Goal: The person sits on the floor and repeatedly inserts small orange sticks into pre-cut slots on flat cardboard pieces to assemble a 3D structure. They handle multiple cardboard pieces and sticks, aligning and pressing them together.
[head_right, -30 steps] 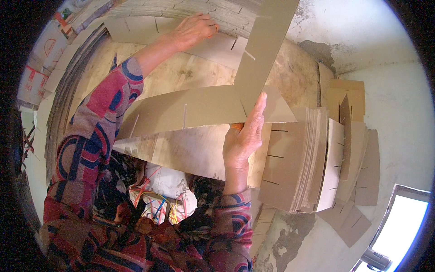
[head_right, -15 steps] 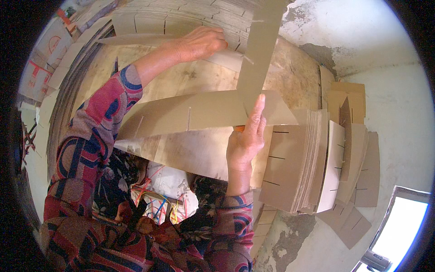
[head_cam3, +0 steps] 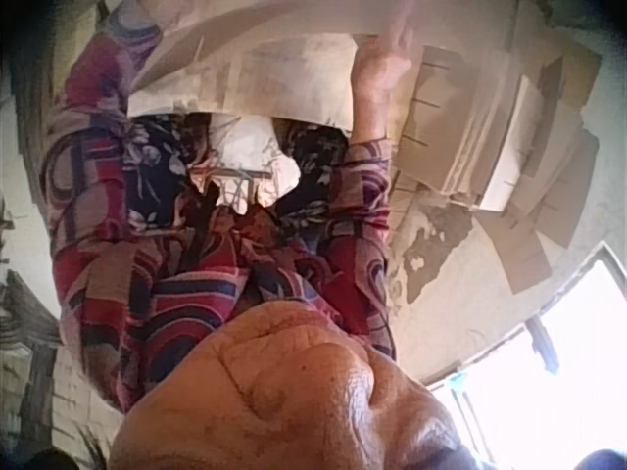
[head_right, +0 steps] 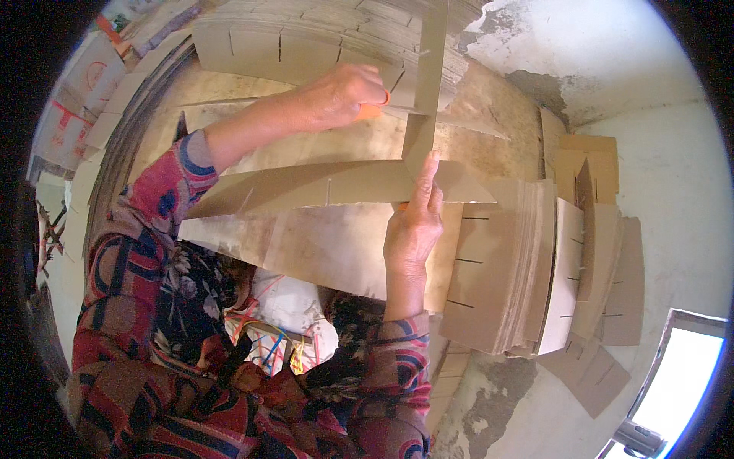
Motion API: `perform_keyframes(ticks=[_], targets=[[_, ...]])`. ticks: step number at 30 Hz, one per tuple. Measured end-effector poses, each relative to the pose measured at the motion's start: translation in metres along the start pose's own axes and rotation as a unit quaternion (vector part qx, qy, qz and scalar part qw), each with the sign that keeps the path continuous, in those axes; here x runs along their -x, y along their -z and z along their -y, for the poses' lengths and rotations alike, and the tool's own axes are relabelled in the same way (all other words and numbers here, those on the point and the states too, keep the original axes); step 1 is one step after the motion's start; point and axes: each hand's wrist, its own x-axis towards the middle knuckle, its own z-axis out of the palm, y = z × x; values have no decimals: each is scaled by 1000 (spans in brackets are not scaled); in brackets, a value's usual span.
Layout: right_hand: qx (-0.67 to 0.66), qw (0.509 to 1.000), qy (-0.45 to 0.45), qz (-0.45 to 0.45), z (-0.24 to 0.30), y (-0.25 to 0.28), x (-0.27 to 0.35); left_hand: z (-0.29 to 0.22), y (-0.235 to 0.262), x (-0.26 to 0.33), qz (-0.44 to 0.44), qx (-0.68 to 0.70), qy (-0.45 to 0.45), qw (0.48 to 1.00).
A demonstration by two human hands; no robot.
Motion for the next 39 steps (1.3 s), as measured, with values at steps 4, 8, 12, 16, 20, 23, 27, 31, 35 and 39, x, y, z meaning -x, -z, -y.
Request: perform_keyframes(ticks=[4, 8, 12, 16, 20, 23, 27, 31, 35, 39], targets=[[23, 999, -25, 37, 1, -2, 0, -4, 15, -5, 27, 1, -26, 999], [-1, 1000, -11, 7, -5, -5, 5, -9, 50, -23, 205, 158, 234, 937], [-4, 1000, 13, -19, 10, 3, 7, 22, 66, -42, 239, -63, 256, 934], [12, 999, 23, -23, 11, 4, 11, 80, 22, -23, 214, -205, 209, 932], [-1, 999, 29, -16, 13, 6, 9, 93, -11, -13, 172, -300, 183, 920], [2, 999, 38, -24, 11, 3, 8, 100, -18, -3, 123, -323, 143, 927], [14, 998, 57, -37, 5, 0, 9, 111, -18, -7, 127, -289, 140, 939], [-7, 999, 48, -16, 10, 4, 10, 105, -8, -9, 113, -270, 135, 947], [-7, 1000, 25, 9, 7, 4, 13, 93, 3, -13, 94, -221, 169, 956], [3, 999, 32, 11, 11, 6, 12, 87, 11, -16, 86, -203, 166, 961]])
